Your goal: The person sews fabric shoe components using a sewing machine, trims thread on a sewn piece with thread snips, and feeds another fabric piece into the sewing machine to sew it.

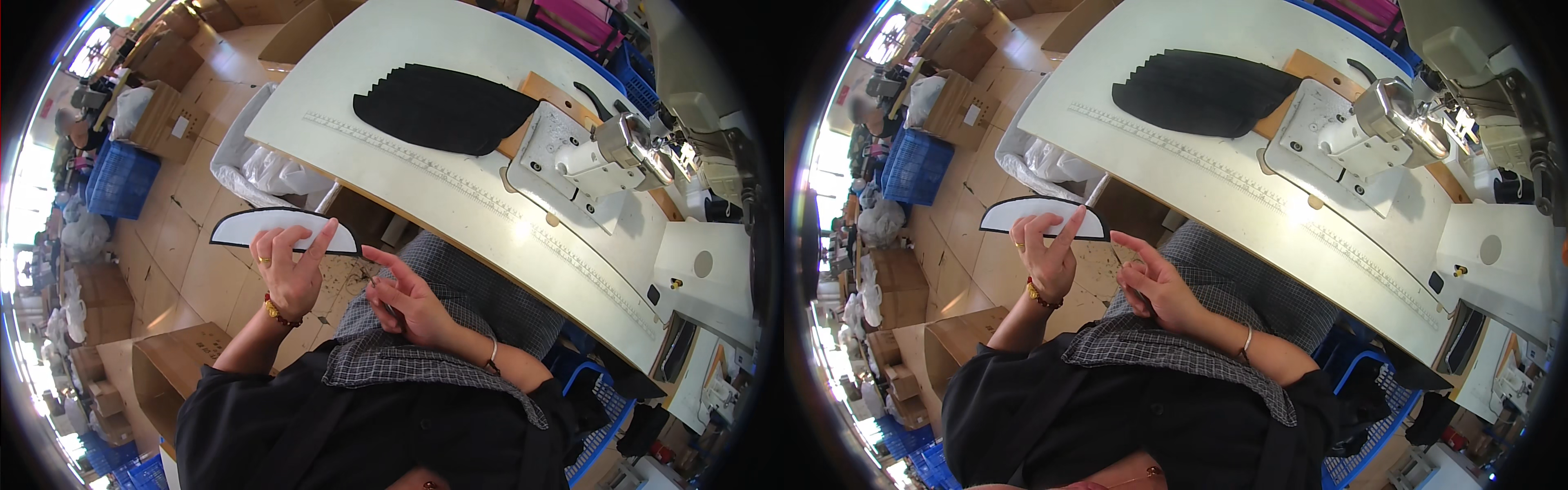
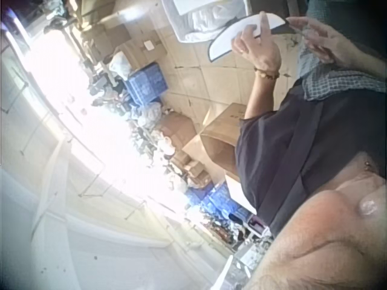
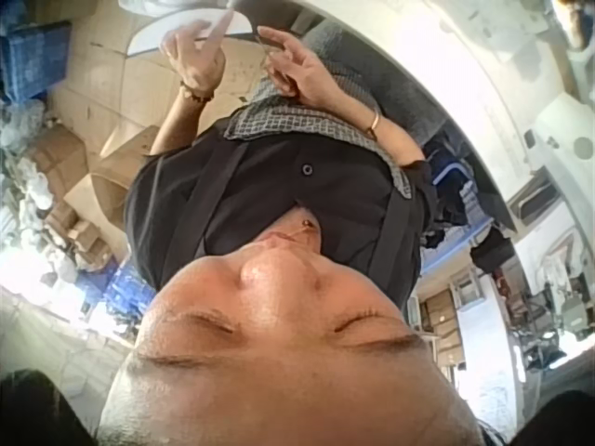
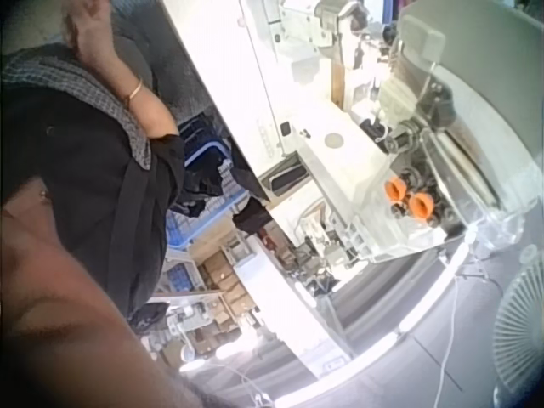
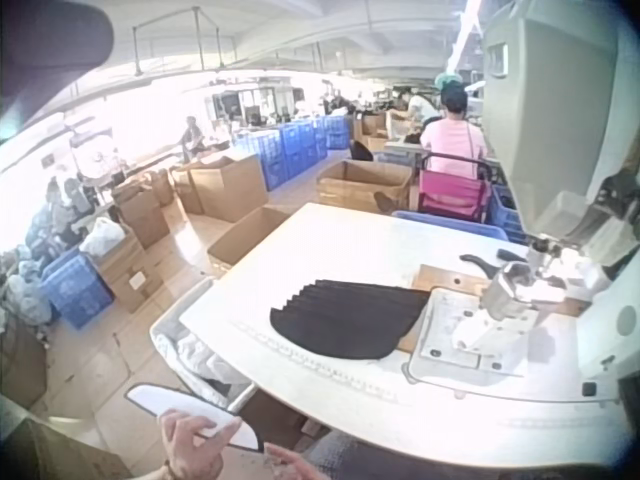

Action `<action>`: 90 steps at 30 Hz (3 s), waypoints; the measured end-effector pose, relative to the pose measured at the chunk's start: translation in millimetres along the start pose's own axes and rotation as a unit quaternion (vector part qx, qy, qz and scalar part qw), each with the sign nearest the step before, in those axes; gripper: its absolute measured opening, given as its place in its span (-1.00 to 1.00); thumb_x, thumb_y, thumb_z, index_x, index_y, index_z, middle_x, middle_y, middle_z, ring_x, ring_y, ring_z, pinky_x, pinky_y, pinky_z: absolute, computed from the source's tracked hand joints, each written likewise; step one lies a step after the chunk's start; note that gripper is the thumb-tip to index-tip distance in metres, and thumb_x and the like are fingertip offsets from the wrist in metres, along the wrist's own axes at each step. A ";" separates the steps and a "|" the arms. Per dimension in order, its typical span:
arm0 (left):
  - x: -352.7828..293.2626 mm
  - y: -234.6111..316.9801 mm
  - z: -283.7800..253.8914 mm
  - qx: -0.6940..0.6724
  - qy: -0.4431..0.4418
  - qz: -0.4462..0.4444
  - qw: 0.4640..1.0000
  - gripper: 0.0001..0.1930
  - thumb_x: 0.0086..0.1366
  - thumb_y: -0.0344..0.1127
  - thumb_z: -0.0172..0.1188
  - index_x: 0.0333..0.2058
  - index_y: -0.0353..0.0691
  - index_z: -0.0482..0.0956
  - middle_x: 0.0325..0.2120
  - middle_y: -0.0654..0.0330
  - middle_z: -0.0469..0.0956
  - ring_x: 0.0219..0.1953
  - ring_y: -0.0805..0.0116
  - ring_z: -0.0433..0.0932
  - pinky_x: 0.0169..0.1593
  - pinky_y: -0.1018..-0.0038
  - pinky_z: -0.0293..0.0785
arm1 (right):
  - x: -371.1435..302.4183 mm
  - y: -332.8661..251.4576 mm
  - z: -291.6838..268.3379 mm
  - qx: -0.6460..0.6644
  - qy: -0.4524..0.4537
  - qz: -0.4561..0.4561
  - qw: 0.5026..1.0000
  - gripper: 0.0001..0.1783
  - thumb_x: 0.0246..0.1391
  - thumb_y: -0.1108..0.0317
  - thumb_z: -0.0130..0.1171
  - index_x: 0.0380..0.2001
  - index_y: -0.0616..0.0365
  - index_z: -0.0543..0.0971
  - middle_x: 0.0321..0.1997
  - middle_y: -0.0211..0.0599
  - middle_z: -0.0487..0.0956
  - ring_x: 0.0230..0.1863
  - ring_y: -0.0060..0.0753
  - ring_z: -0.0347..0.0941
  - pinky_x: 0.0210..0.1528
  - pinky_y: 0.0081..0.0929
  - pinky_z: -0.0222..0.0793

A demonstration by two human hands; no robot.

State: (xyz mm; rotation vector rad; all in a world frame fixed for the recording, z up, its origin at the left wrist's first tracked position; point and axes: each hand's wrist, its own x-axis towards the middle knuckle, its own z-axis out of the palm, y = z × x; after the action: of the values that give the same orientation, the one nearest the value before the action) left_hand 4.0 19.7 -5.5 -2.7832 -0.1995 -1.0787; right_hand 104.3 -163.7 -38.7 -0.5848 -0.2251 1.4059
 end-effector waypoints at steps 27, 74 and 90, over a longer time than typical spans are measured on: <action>-6.2 4.4 -0.7 0.006 -0.053 -0.035 0.998 -0.48 -0.12 -0.50 0.11 -0.10 0.00 0.66 -0.33 0.32 0.39 -0.25 0.31 0.37 -0.11 0.32 0.24 | 5.2 4.7 0.8 -0.218 0.077 -0.102 0.967 -0.45 0.25 0.48 0.00 0.29 -0.05 0.23 -0.51 -0.58 0.27 -0.65 -0.82 0.15 -0.66 -0.78 0.09; -15.9 -0.1 -7.4 -0.078 -0.022 0.000 0.997 -0.49 -0.25 -0.50 0.15 -0.20 -0.03 0.72 -0.35 0.27 0.34 -0.24 0.26 0.31 -0.11 0.25 0.33 | 5.2 0.8 -0.5 -0.060 0.009 0.012 0.998 -0.46 0.33 0.37 -0.09 0.35 -0.09 0.18 -0.52 -0.55 0.28 -0.63 -0.77 0.11 -0.64 -0.77 0.07; -18.9 -6.5 -4.2 -0.118 -0.024 0.020 0.993 -0.55 -0.21 -0.43 0.19 -0.24 -0.01 0.73 -0.37 0.29 0.36 -0.26 0.31 0.36 0.05 0.13 0.35 | 2.8 -3.1 3.8 -0.071 0.053 -0.001 0.996 -0.49 0.33 0.37 -0.08 0.32 -0.04 0.22 -0.56 -0.58 0.25 -0.64 -0.77 0.10 -0.63 -0.79 0.07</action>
State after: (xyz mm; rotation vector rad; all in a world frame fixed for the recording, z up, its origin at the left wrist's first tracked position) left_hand -13.8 23.9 -14.7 -3.0080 -0.0209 -1.0931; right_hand 105.7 -160.2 -34.5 -0.7735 -0.2416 1.3594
